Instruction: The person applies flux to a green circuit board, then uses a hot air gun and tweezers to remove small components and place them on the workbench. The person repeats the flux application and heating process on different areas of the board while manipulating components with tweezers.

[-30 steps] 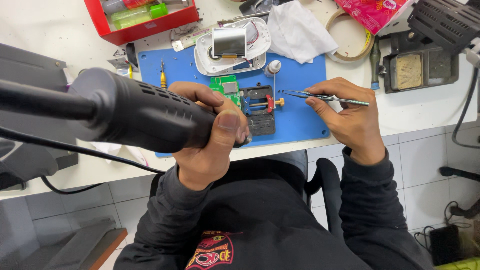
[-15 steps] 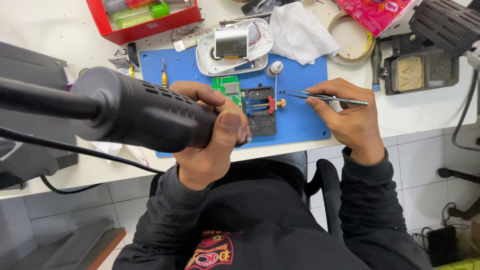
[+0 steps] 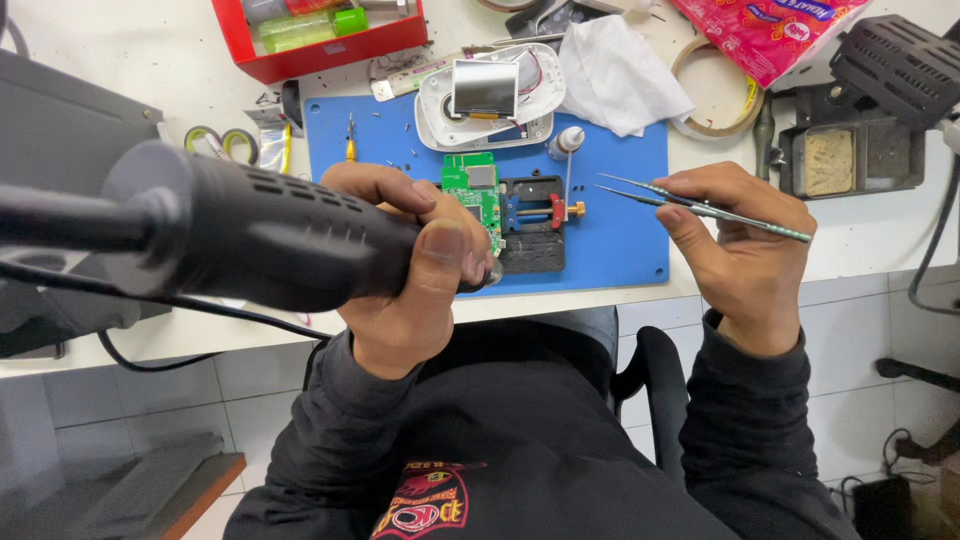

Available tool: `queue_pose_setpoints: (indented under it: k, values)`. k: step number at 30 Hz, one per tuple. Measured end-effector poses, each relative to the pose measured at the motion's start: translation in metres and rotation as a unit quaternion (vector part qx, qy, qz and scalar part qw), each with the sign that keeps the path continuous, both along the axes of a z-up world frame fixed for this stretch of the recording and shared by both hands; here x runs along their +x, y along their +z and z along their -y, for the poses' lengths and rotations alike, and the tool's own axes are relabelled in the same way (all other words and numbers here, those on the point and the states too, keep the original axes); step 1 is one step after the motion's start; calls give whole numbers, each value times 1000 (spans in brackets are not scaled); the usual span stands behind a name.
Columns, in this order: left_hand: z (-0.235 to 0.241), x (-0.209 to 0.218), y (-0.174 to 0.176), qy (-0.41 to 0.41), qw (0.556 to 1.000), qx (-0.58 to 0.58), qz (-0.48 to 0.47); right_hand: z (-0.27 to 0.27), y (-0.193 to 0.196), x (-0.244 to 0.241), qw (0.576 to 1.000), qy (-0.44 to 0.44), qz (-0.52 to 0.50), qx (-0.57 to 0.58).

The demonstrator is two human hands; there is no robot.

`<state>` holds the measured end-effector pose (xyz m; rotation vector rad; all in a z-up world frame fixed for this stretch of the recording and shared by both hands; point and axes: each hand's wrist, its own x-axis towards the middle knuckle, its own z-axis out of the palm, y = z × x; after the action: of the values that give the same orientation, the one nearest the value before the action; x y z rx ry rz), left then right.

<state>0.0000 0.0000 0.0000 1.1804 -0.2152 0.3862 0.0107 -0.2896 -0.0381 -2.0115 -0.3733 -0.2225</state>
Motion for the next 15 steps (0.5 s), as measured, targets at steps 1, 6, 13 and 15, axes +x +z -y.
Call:
queue_pose_setpoints:
  k: [1,6,13,15]
  values:
    - [-2,-1,1,1,1000,0,1,-4,2,-3,1000,1,1,0]
    - [-12,-4,8,42,997,-19,54,-29,14,-12,997,52,31,39]
    - [-26,-10,-3,80,992,-31,97,-59,-1,-19,994,90,34,49]
    - [-30,-12,-4,88,987,-73,114,-68,-3,-21,993,102,23,61]
